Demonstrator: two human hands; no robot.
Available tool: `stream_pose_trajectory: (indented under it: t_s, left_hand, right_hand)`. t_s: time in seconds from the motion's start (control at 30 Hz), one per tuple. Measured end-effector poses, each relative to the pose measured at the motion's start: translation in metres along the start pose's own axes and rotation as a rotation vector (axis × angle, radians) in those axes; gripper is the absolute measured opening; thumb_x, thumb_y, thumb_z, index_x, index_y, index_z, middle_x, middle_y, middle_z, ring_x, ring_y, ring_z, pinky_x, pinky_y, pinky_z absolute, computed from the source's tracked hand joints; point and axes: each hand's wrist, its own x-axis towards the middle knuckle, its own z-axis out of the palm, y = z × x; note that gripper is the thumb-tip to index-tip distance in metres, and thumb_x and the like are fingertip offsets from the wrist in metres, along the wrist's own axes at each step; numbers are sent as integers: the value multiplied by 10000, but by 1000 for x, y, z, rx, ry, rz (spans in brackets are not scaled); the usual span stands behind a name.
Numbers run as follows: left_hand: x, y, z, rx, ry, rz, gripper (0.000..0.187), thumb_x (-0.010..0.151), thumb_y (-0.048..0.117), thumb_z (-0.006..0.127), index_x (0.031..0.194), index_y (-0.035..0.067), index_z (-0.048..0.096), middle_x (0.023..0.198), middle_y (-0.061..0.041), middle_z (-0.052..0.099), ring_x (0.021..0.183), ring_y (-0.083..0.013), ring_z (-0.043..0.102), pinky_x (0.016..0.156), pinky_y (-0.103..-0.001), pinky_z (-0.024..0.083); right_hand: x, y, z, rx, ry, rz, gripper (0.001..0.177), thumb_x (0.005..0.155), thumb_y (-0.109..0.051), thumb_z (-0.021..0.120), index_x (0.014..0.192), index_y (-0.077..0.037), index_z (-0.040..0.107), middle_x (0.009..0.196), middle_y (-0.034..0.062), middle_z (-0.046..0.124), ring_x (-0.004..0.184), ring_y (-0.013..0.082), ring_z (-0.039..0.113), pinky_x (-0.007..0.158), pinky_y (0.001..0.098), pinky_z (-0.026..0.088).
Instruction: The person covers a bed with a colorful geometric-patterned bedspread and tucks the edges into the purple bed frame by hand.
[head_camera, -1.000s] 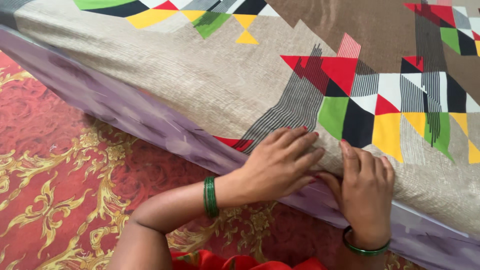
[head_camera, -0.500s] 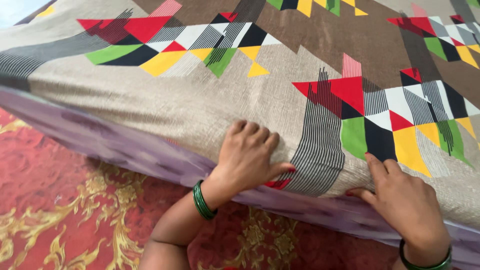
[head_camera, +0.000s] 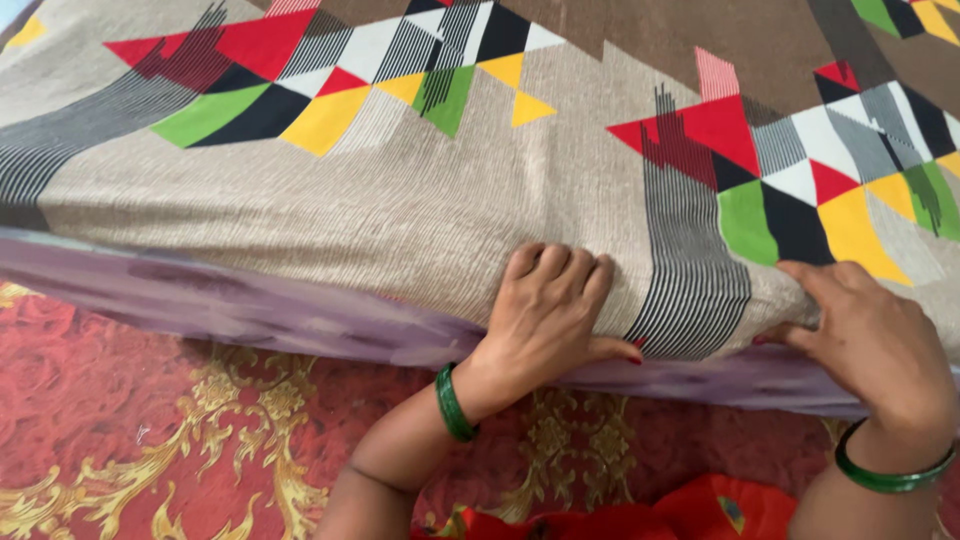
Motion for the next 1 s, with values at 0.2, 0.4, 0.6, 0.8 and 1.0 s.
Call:
stream_pose_trajectory:
  t_s: [0.2,0.4,0.6,0.8,1.0]
  left_hand:
    - [-6,5,0,28,18,-7,982,621,773,711,1233,10,623,1040,-76,614,1019,-243,545,1028,-441,407]
    - [-7,6,2,5,-8,-21,868,613,756,747,1098,46,626,974,-63,600,975,-242,543,942,-419,413]
    - [-7,8,2,59,-12,-26,828,613,780,723,1017,60,653,909,-46,595,927,-227,542,906,-405,416]
    - [-8,9,5,74,1,-27,823,617,794,715,989,61,659,908,-46,599,929,-220,546,901,-397,416]
    - [-8,8,9,40,4,-36,797,597,766,742,977,71,657,933,-51,605,958,-231,554,907,-400,415]
  right_hand:
    - [-13,5,23,193,197,-76,755,716,-225,842,1443,-200,638,1274,99,675,1140,317,655,938,440,533]
    - [-17,12,45,404,385,-216,705,749,-202,861,1410,-96,640,1310,176,669,1230,390,615,1063,465,483]
    - [-19,9,51,471,393,-171,674,772,-212,876,1385,-57,642,1299,200,670,1181,408,618,1011,474,485]
    - [-19,6,53,536,351,-95,650,776,-178,868,1383,-86,654,1233,202,684,1131,385,643,968,463,511]
    - [-15,8,57,678,316,-52,622,748,-133,871,1339,-91,678,1183,169,710,1101,323,679,952,417,517]
